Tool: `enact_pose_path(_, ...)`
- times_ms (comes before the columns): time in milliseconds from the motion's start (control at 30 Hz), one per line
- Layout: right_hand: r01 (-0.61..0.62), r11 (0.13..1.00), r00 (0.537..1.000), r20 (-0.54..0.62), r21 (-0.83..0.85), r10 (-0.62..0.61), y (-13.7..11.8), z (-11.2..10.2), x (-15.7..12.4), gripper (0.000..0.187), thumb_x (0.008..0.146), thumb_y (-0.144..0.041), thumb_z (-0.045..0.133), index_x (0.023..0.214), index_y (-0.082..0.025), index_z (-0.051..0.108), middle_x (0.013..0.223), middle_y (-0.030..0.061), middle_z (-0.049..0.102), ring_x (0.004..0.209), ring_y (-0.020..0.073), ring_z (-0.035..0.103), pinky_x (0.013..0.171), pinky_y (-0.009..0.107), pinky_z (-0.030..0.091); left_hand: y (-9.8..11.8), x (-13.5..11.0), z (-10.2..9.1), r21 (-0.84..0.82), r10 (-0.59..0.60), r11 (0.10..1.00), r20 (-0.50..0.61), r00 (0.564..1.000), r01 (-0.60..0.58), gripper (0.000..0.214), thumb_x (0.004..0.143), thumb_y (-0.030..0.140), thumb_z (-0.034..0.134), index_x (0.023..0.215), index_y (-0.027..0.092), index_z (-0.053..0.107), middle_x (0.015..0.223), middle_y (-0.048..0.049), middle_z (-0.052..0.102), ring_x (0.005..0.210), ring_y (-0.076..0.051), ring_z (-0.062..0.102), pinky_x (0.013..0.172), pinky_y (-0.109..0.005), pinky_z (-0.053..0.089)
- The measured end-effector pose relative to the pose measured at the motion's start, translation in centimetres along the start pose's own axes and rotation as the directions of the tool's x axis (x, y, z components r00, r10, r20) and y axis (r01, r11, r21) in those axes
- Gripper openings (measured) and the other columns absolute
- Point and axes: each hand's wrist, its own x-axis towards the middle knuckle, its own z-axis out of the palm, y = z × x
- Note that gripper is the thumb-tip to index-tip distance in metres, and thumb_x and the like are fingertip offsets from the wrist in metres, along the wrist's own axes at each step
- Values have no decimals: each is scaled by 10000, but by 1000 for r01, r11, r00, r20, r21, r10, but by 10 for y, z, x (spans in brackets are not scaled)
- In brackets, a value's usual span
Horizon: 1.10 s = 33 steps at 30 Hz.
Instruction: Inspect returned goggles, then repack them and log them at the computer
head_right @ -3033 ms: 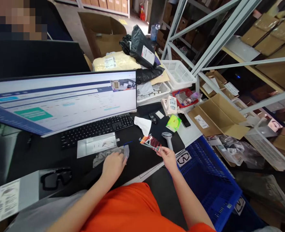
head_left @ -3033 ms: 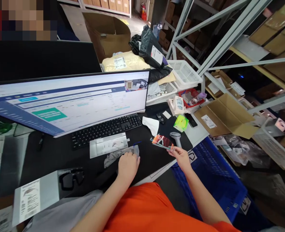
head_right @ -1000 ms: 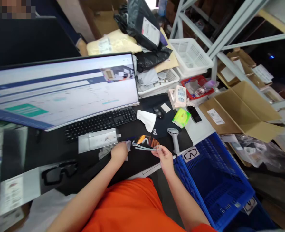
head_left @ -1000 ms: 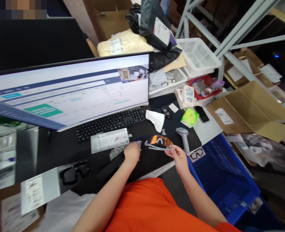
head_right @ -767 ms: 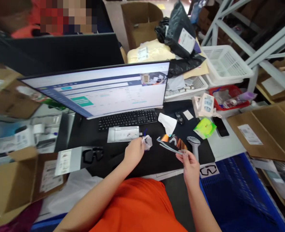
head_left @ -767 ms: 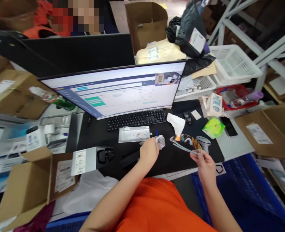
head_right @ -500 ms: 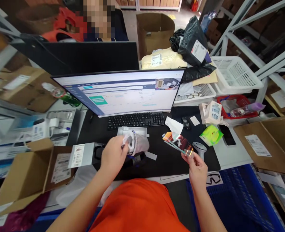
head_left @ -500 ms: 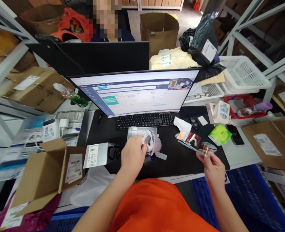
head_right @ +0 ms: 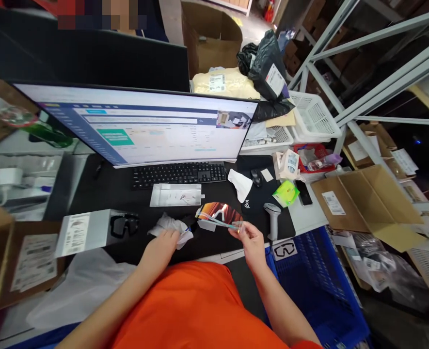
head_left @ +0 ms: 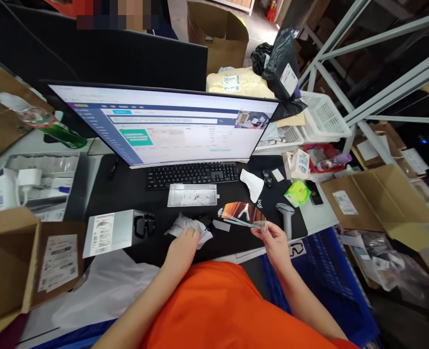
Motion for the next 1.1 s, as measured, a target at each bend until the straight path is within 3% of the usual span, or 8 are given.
enact_pose_path(200,-48,997,988,146,-59,56,15,2,-27,295,804,-485,812,895,-205,801,923,64,741,837,211,745,831,400,658,-14,-19,24,-275,-163,953,-107,981,129,337,890,133,437,1189,184,585,1170,-128,678,1104,-260,627,920,-377,515)
enact_pose_path(367,61,968,942,334,-245,25,18,5,-32,353,803,-536,781,773,-185,795,840,81,703,739,184,695,667,305,649,-21,-21,29,-502,-250,853,-158,955,140,161,912,324,454,892,226,580,951,-65,687,877,-219,648,812,-342,509)
enact_pose_path(433,61,960,952,306,-272,26,22,9,-31,328,783,-517,801,768,-189,797,836,78,696,742,187,696,691,317,655,-22,-20,27,-562,-246,819,-168,955,113,194,904,365,459,818,232,572,925,-59,679,864,-220,630,818,-350,489)
enact_pose_path(600,-48,986,983,166,-161,75,40,27,-28,413,717,-584,829,803,-181,797,895,74,688,792,225,737,803,413,666,-23,-18,22,-689,-204,722,-126,971,62,259,873,440,498,737,236,583,822,-33,665,784,-208,600,742,-325,469)
enact_pose_path(733,-59,990,982,172,-130,82,51,37,-32,414,735,-582,817,829,-180,798,930,78,697,787,223,743,805,418,665,-27,-13,20,-782,-208,619,-82,975,66,310,830,512,530,733,228,612,785,-30,679,766,-208,625,737,-319,499)
enact_pose_path(800,-12,985,977,209,-171,49,53,37,-34,381,763,-561,802,830,-186,802,934,87,713,799,225,737,786,399,661,-30,-11,19,-815,-224,574,-69,972,74,339,813,544,538,771,220,630,803,-36,692,791,-214,644,769,-330,515)
enact_pose_path(933,217,899,937,339,-380,-82,51,30,-35,274,864,-453,731,811,-196,807,908,109,754,865,230,722,780,339,622,-36,-9,14,-855,-248,513,-56,967,82,385,823,579,510,796,210,614,907,-71,728,864,-228,672,827,-358,538)
enact_pose_path(1100,445,759,855,478,-476,-201,49,25,-36,248,962,-346,603,908,-208,802,995,126,763,970,243,732,844,354,611,-34,-12,10,-843,-239,536,-96,966,49,380,805,585,571,718,216,596,1109,-109,717,1033,-258,661,908,-377,523)
